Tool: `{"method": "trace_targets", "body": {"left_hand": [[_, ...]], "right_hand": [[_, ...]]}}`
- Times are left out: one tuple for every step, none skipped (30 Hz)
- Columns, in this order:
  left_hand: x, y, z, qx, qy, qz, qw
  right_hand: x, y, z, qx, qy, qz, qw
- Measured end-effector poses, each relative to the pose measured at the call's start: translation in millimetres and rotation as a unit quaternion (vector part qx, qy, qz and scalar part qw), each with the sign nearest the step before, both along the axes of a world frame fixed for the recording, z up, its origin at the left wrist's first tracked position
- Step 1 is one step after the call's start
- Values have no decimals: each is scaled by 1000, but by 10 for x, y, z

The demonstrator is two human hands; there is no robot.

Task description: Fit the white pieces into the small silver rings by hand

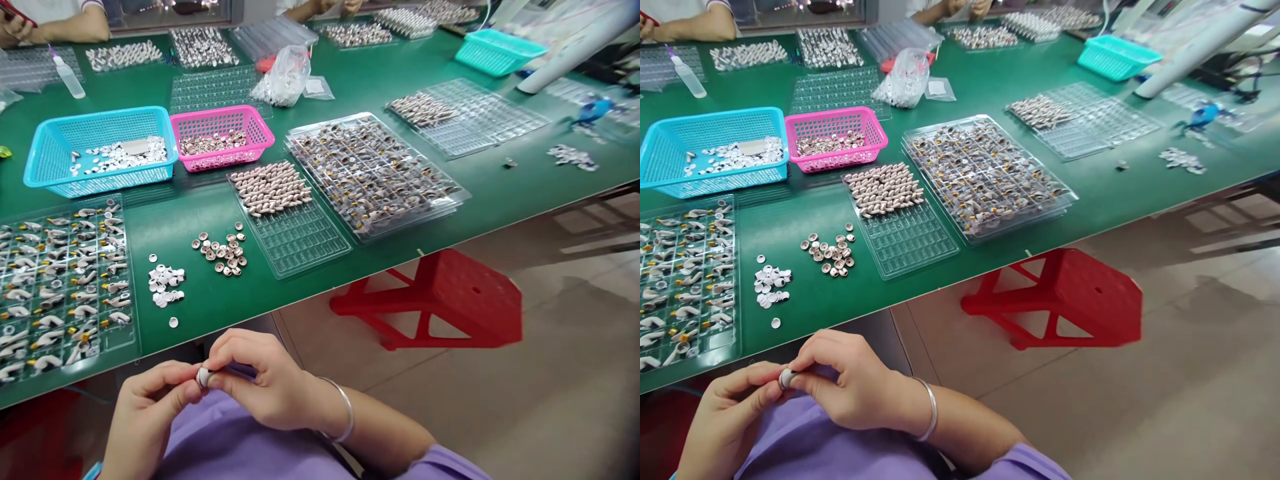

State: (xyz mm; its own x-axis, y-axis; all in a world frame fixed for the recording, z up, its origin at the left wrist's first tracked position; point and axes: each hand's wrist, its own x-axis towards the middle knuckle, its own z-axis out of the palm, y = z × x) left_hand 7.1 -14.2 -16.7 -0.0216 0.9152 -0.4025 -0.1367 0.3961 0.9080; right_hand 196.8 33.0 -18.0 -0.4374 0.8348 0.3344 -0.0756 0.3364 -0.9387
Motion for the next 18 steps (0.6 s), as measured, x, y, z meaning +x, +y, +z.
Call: {"method": "trace_targets", "body": {"left_hand": [[-5,-7,-9,-5,1,5,1000],[-13,-14,-18,-9,2,9,1000],[-22,-21,-26,-12,2,13,1000],[-32,-27,-34,-14,2,16,1000],[-40,-33,-41,-16,2,17,1000],[-47,-36,-47,-18,3,16,1000],[-50,-39,-51,-20,3,15,1000],[-50,-40,-52,-21,2,14,1000],[-46,-41,-50,-22,1,14,1000],[-40,-41,-46,-23,-2,16,1000],[-31,-42,-40,-25,-4,20,999],[-22,-43,-34,-28,-5,26,999],[-13,-44,-27,-32,-3,33,999],[-6,-46,-22,-34,0,40,999],[-1,-48,-19,-36,5,48,998],[2,-51,-18,-35,10,55,998],[2,-55,-19,-31,16,59,998],[-1,-58,-23,-27,20,61,998]], "right_hand": [[2,0,5,-7,-2,1,1000],[5,-1,9,-12,-4,3,1000],[8,-1,10,-16,-7,6,1000],[10,0,9,-20,-11,8,1000],[14,1,6,-21,-15,9,1000],[17,4,2,-21,-19,10,1000],[20,7,-4,-22,-22,9,999],[22,12,-11,-25,-23,9,999],[23,16,-17,-29,-22,10,999],[22,19,-24,-33,-19,12,999],[19,22,-30,-36,-14,15,999],[14,23,-36,-37,-10,15,999],[7,21,-41,-34,-6,13,999],[-2,18,-46,-26,-2,8,1000],[-11,13,-52,-17,1,1,1000],[-19,6,-57,-7,3,-7,1000],[-27,-1,-63,2,6,-13,1000],[-32,-7,-69,9,9,-17,1000]]}}
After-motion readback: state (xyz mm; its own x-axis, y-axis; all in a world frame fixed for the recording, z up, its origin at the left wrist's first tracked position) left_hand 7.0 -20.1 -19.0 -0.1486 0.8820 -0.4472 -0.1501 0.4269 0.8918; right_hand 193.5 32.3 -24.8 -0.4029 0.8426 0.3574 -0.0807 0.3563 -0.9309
